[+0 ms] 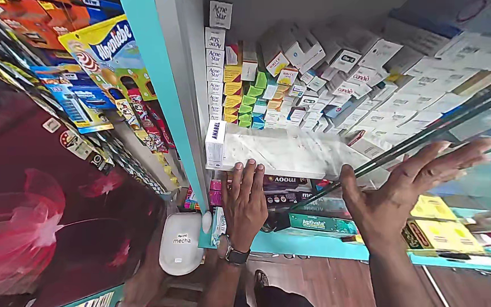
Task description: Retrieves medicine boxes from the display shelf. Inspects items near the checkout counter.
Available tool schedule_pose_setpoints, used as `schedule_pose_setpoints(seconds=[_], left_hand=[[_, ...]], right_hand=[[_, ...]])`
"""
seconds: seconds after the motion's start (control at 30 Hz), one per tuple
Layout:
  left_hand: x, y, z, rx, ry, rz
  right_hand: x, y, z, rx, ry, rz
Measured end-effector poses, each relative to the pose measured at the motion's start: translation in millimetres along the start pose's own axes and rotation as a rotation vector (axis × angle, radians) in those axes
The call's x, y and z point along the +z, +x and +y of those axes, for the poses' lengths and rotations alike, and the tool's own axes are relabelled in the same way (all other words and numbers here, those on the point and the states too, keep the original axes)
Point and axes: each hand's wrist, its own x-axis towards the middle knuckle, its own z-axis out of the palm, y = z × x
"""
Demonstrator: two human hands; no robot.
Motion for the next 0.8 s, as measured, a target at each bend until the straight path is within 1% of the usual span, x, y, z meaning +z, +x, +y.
schedule_pose_setpoints(seconds=[0.3, 0.8], left_hand=[[0.0, 1.5, -0.3, -0.003, 0.031, -0.005], [-2.7, 2.4, -3.2, 0.013, 0.059, -0.025]], right_hand=[[-0.7, 0.9, 2.8, -0.014, 0.029, -0.004], [0.9, -0.8, 5.8, -0.034, 0.041, 0.049]])
